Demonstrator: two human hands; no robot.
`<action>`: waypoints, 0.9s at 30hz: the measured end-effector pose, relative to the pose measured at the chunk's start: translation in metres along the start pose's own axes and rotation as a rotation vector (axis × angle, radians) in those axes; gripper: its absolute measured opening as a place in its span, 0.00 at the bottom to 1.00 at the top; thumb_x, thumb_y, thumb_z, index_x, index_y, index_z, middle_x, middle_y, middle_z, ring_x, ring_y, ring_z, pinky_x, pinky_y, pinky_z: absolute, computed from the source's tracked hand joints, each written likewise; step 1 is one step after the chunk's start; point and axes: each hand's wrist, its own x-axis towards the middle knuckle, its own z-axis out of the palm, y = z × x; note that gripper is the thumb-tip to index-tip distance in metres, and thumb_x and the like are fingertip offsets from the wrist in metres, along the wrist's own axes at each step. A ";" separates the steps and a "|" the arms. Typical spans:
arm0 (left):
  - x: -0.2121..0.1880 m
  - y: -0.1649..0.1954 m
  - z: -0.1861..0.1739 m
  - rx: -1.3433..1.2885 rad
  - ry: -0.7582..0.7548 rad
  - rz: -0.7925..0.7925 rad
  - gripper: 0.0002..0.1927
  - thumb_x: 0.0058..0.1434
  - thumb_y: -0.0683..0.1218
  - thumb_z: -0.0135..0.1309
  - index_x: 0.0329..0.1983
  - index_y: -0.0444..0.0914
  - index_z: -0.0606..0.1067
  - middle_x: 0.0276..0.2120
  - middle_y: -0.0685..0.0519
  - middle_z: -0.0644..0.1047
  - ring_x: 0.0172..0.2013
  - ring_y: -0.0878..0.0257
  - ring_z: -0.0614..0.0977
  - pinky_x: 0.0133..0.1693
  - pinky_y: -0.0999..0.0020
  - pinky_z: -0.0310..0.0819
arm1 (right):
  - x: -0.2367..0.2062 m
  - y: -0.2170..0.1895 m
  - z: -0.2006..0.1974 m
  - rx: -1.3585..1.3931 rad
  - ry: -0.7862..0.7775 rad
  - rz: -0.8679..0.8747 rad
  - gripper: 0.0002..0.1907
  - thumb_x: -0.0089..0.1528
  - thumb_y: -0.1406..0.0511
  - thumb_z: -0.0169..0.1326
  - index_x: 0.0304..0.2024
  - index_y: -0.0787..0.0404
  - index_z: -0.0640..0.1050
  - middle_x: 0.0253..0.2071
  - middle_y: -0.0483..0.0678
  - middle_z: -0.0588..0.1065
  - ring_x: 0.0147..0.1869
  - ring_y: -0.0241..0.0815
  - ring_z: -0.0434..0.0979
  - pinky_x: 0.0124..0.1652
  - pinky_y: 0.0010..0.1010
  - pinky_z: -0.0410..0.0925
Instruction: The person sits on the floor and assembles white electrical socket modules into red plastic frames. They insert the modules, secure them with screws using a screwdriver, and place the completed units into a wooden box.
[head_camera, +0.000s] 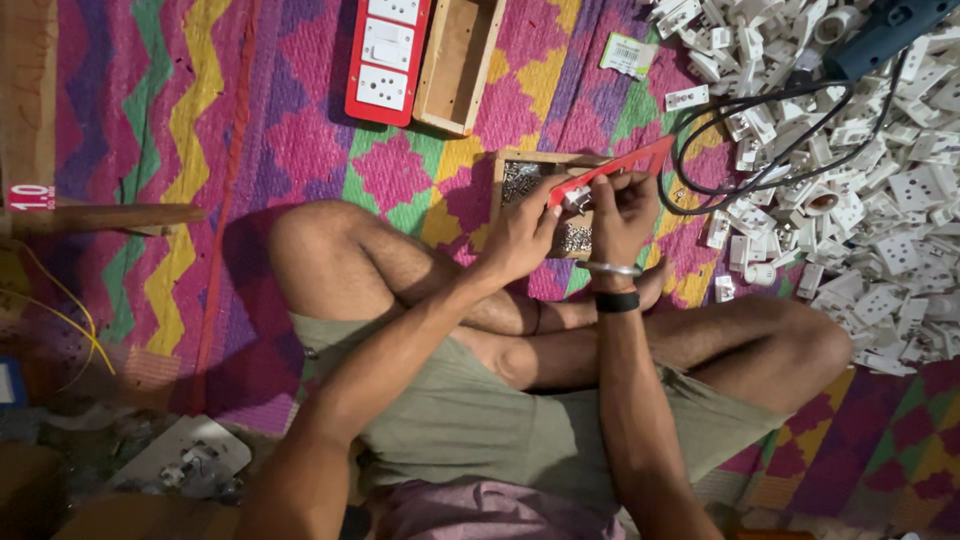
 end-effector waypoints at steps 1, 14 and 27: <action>0.000 0.000 0.000 -0.026 0.007 0.017 0.23 0.68 0.36 0.48 0.66 0.38 0.67 0.44 0.39 0.81 0.44 0.44 0.84 0.45 0.56 0.78 | -0.001 0.001 -0.001 -0.052 -0.034 -0.024 0.12 0.65 0.71 0.64 0.39 0.61 0.70 0.35 0.40 0.72 0.36 0.28 0.71 0.36 0.19 0.68; -0.001 0.010 -0.001 -0.073 0.021 0.067 0.23 0.67 0.34 0.47 0.66 0.36 0.68 0.49 0.37 0.79 0.50 0.43 0.83 0.50 0.56 0.78 | 0.000 0.011 -0.006 -0.043 -0.081 -0.044 0.16 0.63 0.74 0.62 0.36 0.58 0.66 0.32 0.38 0.68 0.35 0.26 0.65 0.36 0.18 0.64; 0.016 0.003 -0.025 0.503 -0.061 0.496 0.35 0.57 0.40 0.61 0.67 0.40 0.63 0.71 0.37 0.59 0.71 0.38 0.63 0.71 0.38 0.55 | 0.012 -0.039 -0.032 0.057 -0.058 0.214 0.10 0.68 0.67 0.59 0.34 0.67 0.78 0.28 0.51 0.79 0.28 0.40 0.81 0.30 0.30 0.75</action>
